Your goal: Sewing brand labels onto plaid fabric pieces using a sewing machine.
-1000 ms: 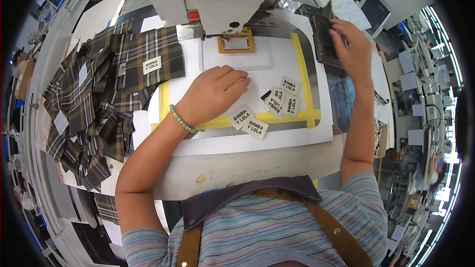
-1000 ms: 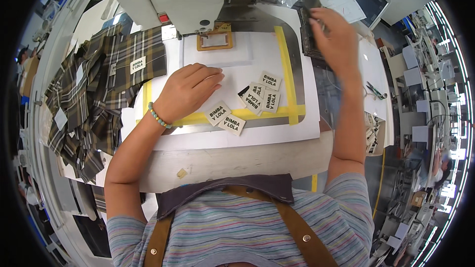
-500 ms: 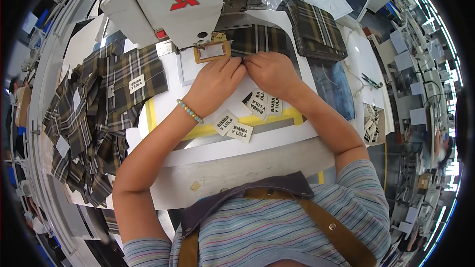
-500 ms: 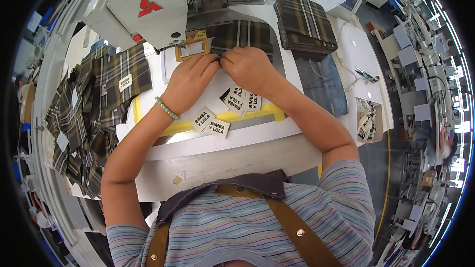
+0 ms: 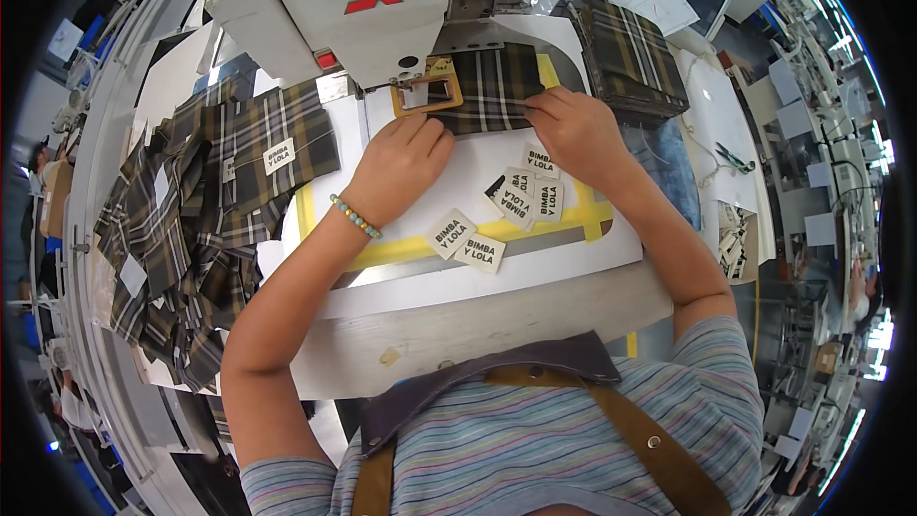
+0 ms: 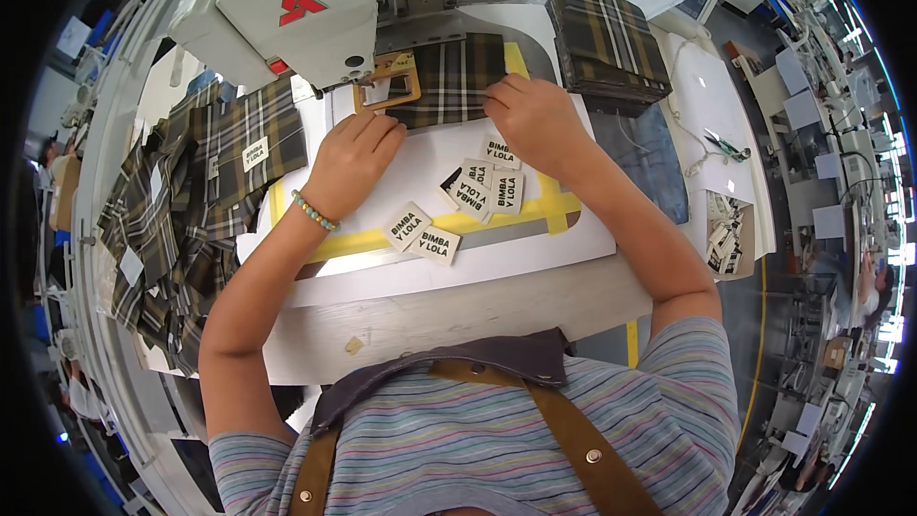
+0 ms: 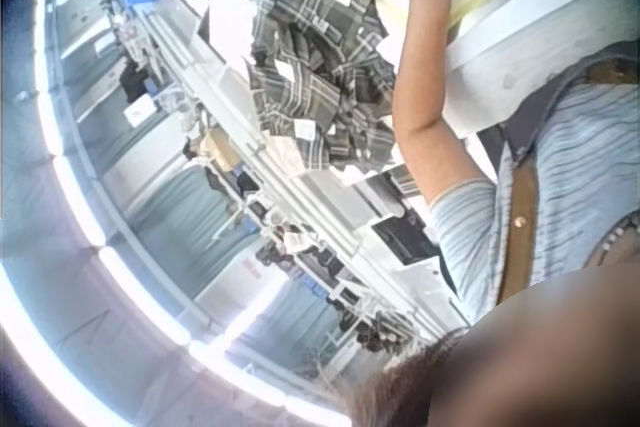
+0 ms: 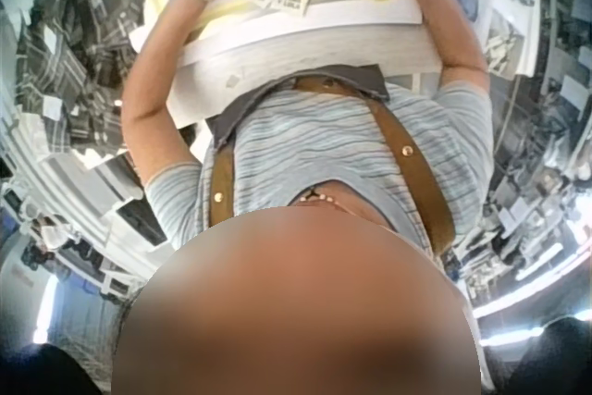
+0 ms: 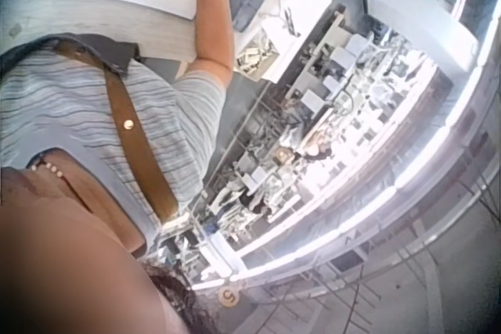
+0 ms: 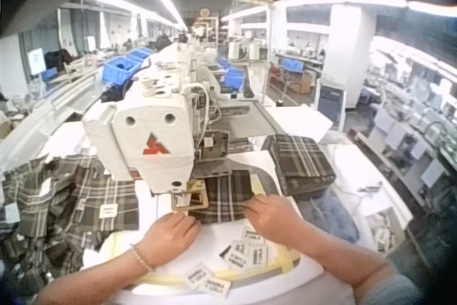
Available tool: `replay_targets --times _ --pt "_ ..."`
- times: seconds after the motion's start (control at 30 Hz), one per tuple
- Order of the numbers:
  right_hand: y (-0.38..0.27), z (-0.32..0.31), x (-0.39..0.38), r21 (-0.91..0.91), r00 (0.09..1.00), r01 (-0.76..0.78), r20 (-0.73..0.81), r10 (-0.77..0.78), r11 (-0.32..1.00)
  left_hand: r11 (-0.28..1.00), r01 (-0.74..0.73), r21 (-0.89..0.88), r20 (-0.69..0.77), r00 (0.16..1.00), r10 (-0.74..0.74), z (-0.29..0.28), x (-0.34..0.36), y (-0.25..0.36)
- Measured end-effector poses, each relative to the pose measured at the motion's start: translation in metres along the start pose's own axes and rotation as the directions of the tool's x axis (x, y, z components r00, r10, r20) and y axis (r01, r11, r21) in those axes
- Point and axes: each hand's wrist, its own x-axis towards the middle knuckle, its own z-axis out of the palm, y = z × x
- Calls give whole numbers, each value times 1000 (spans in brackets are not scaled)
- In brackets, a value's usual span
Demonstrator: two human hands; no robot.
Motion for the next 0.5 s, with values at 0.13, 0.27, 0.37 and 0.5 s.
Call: replay_targets --times 0.13,0.27,0.37,0.5 --pt "-7 9 18 9 994 64 92 -65 998 999 16 49 48 999 -18 -9 -19 -7" --pt "-16 27 33 48 990 84 113 -89 995 993 68 99 81 994 -76 -19 -41 -16" --pt "-23 28 36 122 997 -2 78 -8 993 987 131 91 77 987 -138 -25 -50 -16" --pt "-20 3 26 245 976 -83 218 28 966 970 233 66 15 972 -234 -36 -55 -7"
